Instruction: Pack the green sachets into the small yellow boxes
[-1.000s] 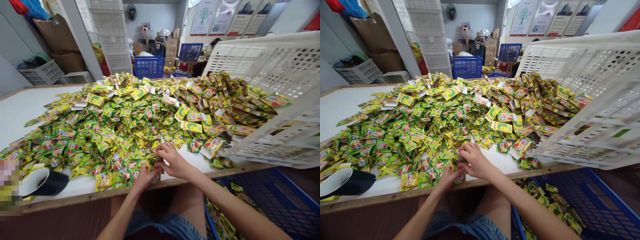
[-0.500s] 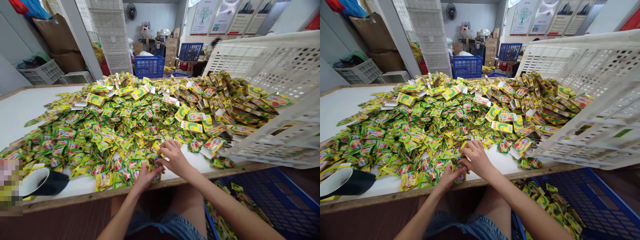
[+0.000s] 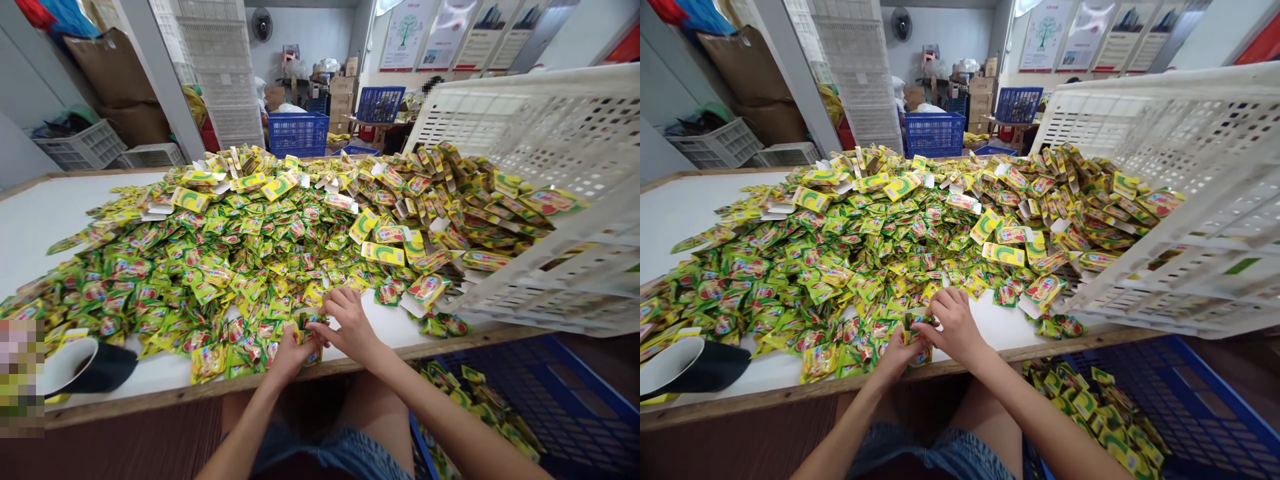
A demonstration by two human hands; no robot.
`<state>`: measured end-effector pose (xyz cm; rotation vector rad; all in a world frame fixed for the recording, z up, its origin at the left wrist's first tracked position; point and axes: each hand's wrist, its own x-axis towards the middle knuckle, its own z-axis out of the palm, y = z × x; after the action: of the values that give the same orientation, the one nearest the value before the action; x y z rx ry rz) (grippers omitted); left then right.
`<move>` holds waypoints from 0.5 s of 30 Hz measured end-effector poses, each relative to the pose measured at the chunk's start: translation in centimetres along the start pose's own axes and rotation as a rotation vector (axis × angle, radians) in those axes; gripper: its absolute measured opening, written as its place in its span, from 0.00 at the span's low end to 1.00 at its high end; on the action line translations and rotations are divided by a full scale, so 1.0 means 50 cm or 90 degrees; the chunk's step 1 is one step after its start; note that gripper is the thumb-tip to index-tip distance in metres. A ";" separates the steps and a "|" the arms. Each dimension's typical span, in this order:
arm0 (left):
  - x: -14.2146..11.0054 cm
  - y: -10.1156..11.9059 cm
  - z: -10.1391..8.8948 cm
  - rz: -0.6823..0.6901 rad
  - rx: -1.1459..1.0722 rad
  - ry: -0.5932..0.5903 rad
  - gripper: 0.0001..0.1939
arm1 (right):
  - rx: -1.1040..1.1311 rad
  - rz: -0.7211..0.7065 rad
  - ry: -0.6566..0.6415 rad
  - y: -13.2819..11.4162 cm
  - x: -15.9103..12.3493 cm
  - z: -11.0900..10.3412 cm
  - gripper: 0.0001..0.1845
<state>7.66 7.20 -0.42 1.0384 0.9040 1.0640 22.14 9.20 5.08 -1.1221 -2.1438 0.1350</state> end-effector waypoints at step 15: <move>-0.005 -0.004 -0.002 0.023 0.067 -0.007 0.12 | 0.024 -0.063 -0.187 -0.024 0.036 -0.066 0.07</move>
<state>7.56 6.95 -0.62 1.1506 0.9441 1.0490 22.70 9.13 8.97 -1.0231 -2.4397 0.3092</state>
